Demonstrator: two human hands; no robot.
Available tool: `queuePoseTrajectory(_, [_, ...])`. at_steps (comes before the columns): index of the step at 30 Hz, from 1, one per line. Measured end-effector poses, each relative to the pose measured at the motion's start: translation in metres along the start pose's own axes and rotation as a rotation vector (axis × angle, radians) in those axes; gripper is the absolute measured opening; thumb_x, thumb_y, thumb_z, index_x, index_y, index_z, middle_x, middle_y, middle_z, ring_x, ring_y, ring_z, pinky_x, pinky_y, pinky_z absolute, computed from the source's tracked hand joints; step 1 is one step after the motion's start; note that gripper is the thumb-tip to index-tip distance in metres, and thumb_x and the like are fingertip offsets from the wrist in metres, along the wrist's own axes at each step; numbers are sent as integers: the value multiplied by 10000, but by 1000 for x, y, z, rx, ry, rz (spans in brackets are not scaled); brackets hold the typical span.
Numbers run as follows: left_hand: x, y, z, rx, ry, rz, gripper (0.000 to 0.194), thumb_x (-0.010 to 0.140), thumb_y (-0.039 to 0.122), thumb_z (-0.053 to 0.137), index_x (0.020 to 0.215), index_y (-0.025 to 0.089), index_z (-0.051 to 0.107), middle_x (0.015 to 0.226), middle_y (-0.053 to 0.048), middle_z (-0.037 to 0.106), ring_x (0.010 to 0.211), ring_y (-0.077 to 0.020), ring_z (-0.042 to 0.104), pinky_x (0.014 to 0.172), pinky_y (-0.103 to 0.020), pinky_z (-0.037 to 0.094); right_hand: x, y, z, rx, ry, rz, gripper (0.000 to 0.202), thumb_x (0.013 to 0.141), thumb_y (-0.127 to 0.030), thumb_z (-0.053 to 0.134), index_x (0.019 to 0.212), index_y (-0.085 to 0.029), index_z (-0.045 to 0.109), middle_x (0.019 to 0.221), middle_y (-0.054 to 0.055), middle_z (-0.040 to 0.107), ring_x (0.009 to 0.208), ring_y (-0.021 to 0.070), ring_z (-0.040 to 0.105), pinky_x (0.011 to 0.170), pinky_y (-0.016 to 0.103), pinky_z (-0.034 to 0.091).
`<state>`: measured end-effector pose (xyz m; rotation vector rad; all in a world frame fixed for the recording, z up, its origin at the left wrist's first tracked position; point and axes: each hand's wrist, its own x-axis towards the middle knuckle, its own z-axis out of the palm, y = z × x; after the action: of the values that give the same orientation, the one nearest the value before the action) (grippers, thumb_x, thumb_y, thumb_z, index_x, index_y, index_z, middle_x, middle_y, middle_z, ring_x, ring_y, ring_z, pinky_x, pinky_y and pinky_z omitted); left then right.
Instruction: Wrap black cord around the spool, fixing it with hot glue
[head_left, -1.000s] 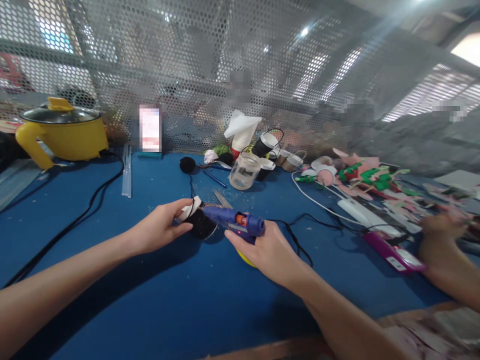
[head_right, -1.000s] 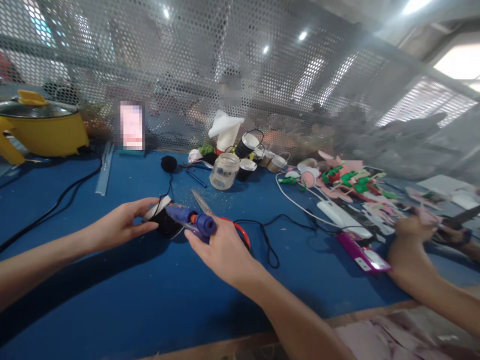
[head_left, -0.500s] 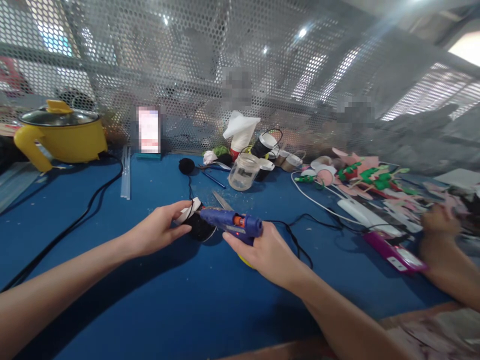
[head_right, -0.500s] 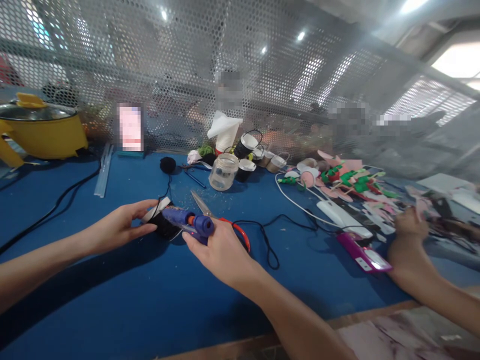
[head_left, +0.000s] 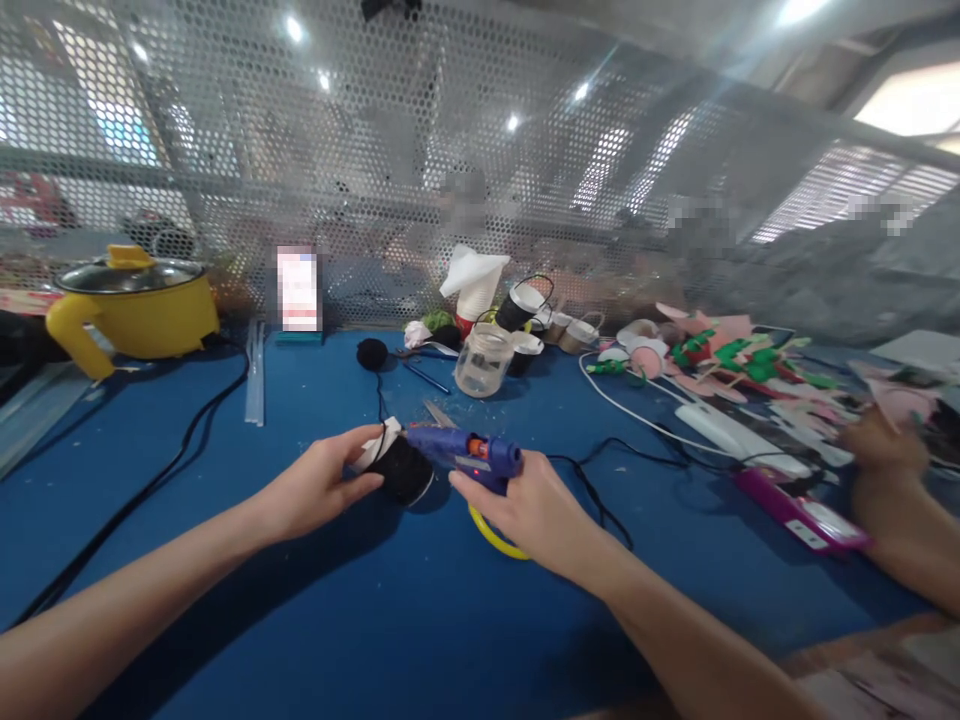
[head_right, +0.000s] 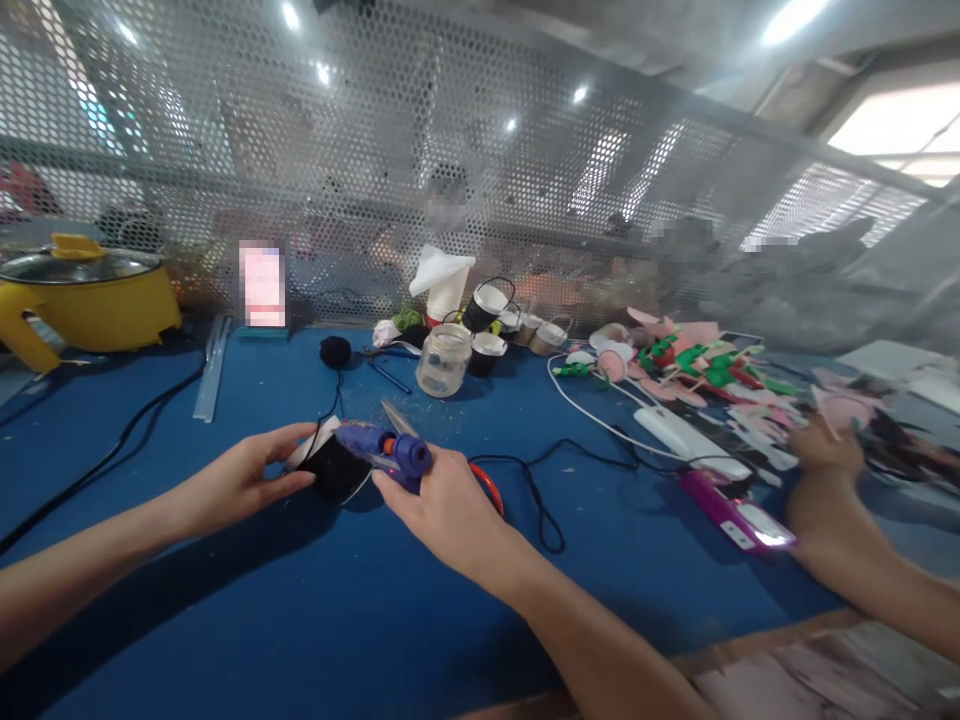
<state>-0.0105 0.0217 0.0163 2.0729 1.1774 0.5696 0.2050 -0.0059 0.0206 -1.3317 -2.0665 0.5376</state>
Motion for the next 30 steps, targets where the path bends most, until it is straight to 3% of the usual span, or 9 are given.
queuePoseTrajectory(7, [0,2,1,45,14,-28,427,746,263,478,1156,154,435,880,-36,648,778,-176,579,708,-263,438,-1,2,0,20,-21,33,179,763,-310,488,780,-158,582,659,23,614,597,143,547,597,256,451])
queuePoseTrajectory(11, [0,1,1,54,18,-19,413,745,266,482,1140,149,448,905,-41,646,807,-178,578,723,-259,434,0,2,-3,-30,-30,46,211,772,-315,472,849,-158,591,690,34,616,629,155,551,628,278,447])
queuePoseTrajectory(16, [1,-1,1,27,-7,-17,444,750,271,479,1174,157,417,948,-43,646,838,-184,583,744,-265,438,0,-1,-5,-13,-47,38,192,765,-308,478,745,-149,584,611,22,587,561,141,521,590,266,442])
queuePoseTrajectory(20, [1,-2,1,14,9,-7,418,749,281,482,1144,148,442,940,-43,647,852,-188,583,753,-263,440,0,-2,-5,6,-37,70,216,761,-303,482,870,-157,597,714,37,627,643,162,555,638,278,447])
queuePoseTrajectory(30, [2,-1,1,30,-10,6,393,754,267,475,1130,157,452,936,-49,648,871,-200,584,768,-293,436,0,-1,-4,18,-29,91,204,748,-314,491,809,-155,604,651,26,615,591,150,542,578,254,446])
